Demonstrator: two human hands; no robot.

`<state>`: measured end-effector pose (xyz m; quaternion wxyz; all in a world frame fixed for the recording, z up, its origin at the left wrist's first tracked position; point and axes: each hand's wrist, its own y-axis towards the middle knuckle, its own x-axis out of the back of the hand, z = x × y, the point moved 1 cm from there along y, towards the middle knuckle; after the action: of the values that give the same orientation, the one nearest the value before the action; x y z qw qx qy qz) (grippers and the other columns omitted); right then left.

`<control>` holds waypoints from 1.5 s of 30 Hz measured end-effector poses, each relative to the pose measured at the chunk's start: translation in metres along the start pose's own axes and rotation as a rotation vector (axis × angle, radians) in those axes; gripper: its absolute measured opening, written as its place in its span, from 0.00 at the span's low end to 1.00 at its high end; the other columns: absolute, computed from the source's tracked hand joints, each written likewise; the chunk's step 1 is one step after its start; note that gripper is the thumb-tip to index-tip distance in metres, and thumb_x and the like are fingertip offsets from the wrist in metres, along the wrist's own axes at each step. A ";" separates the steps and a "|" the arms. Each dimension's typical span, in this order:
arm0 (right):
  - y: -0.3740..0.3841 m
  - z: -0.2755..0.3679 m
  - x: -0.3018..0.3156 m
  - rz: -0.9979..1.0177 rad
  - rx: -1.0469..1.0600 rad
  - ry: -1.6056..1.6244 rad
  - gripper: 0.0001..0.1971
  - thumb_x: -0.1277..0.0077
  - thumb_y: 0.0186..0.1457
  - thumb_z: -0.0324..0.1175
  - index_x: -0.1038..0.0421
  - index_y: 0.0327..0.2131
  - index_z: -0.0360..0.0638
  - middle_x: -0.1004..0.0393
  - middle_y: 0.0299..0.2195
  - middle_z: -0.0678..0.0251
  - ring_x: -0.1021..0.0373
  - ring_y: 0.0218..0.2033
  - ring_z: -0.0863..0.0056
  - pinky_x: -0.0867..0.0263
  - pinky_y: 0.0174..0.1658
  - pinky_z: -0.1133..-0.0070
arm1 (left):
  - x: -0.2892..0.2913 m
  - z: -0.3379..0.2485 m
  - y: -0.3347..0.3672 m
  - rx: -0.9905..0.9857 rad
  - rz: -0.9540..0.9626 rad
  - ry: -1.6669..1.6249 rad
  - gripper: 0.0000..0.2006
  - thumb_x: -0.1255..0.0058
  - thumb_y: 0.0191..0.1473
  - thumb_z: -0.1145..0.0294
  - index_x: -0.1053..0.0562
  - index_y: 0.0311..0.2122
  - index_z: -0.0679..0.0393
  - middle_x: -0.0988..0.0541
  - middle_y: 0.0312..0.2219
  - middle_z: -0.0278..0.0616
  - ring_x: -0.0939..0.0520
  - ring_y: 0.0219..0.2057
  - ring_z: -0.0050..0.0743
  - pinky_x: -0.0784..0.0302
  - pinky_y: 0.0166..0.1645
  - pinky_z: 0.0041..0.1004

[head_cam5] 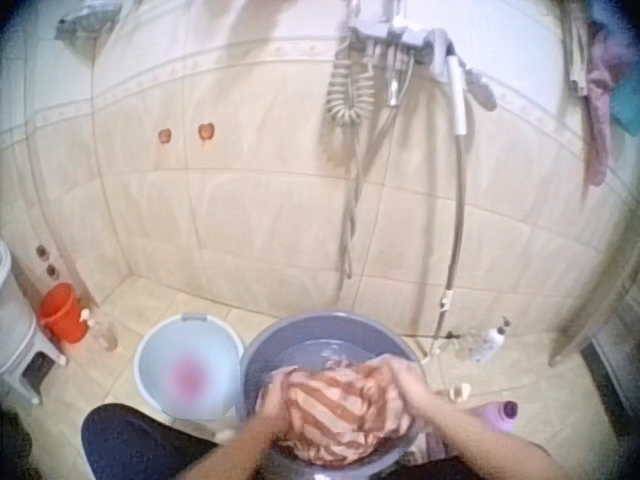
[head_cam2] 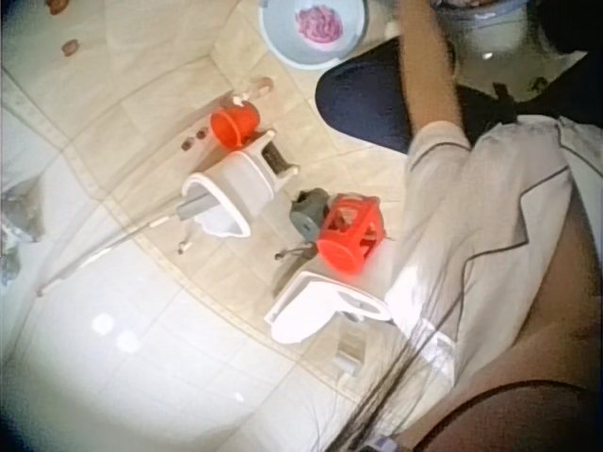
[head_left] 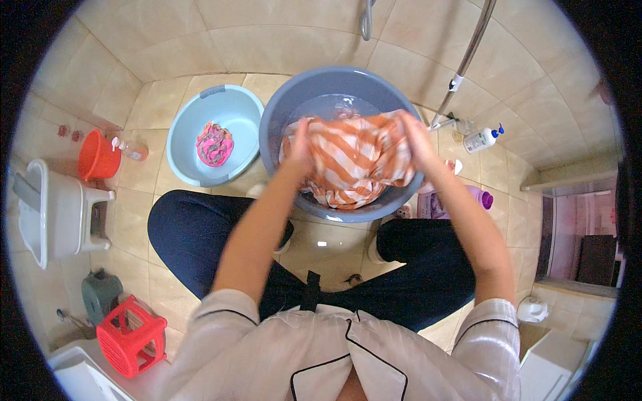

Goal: The person washes clothes by hand in a basin, scrubbing a patterned garment and a pink garment before rinsing them under running water from a shower head.

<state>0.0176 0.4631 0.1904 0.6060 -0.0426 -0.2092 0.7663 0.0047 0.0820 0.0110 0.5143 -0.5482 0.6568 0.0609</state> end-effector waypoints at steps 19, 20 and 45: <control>0.156 -0.255 -0.221 -0.104 0.325 -0.307 0.27 0.35 0.86 0.40 0.14 0.28 0.33 0.11 0.29 0.39 0.18 0.26 0.35 0.22 0.37 0.47 | 0.125 0.148 0.147 -0.120 -0.382 0.366 0.28 0.39 0.88 0.43 0.08 0.71 0.57 0.03 0.61 0.40 0.06 0.60 0.42 0.09 0.69 0.49; 0.156 -0.252 -0.245 -0.116 0.327 -0.369 0.27 0.35 0.86 0.40 0.14 0.28 0.33 0.11 0.29 0.40 0.18 0.26 0.35 0.22 0.37 0.47 | 0.139 0.142 0.157 -0.104 -0.354 0.312 0.28 0.38 0.88 0.43 0.08 0.70 0.57 0.03 0.61 0.40 0.06 0.59 0.41 0.09 0.68 0.48; 0.093 -0.152 -0.034 -0.675 0.099 -0.185 0.28 0.37 0.89 0.44 0.12 0.33 0.32 0.10 0.30 0.44 0.17 0.29 0.45 0.22 0.39 0.50 | 0.071 0.054 0.046 -0.934 -0.673 1.278 0.25 0.30 0.88 0.51 0.07 0.63 0.68 0.02 0.54 0.44 0.05 0.55 0.37 0.09 0.64 0.45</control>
<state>-0.0093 0.4555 0.0111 0.8049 0.1281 -0.2280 0.5327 0.0111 0.0876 -0.0890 -0.2418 -0.7985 0.5302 -0.1511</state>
